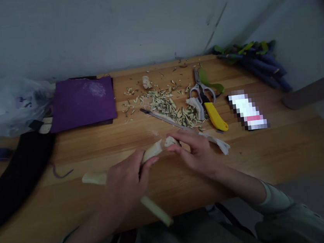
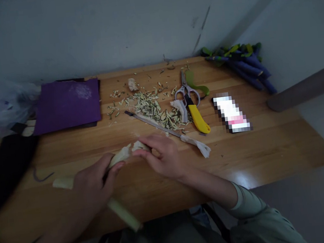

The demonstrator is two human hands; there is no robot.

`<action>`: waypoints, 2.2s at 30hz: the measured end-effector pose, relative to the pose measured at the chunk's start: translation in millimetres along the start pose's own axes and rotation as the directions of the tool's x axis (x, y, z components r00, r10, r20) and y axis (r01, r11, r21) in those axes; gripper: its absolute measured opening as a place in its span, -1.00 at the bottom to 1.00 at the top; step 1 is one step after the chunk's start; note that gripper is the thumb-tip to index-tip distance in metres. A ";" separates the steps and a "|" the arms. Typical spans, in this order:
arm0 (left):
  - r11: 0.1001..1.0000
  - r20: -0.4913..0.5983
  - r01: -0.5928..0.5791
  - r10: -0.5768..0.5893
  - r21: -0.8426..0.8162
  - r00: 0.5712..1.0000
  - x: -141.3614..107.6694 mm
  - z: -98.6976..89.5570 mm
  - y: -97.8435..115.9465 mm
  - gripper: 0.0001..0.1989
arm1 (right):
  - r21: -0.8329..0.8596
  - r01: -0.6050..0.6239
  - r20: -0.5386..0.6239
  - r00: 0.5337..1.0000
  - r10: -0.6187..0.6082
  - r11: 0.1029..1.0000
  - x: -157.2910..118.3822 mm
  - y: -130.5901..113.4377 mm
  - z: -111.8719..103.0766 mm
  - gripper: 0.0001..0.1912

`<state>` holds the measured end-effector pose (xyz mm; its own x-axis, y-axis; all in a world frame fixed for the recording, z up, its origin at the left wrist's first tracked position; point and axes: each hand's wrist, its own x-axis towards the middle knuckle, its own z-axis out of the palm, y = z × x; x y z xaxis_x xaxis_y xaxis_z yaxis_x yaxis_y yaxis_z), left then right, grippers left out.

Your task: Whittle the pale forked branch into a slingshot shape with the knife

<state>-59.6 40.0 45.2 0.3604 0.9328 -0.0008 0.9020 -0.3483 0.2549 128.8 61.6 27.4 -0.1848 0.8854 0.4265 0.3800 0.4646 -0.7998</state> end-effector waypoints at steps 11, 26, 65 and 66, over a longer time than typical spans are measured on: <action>0.884 -0.499 0.466 -0.395 0.021 0.771 25.2 -27.0 -38.3 -0.76 | 0.154 -0.353 0.016 0.935 0.354 0.923 -13.3 5.5 10.3 -0.76; 0.939 -0.089 0.144 -0.180 -0.313 0.980 26.3 -4.7 -38.1 -0.72 | -0.215 -0.191 0.096 0.972 0.215 0.958 94.4 54.0 20.6 -0.76; 0.995 0.354 -0.098 0.080 0.032 0.932 52.8 36.0 -35.6 -0.57 | -0.587 -0.376 0.157 0.816 0.556 0.717 -101.2 48.1 -77.5 -0.68; 0.996 0.353 -0.091 0.076 0.025 0.932 52.9 37.1 -36.0 -0.57 | -0.595 -0.362 0.162 0.820 0.548 0.718 -102.6 48.7 -77.1 -0.66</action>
<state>-64.1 98.5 0.1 0.4888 0.8105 -0.3227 0.8712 -0.4337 0.2301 236.2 -7.6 -22.8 -0.0900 0.9835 -0.1572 0.8786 0.0041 -0.4776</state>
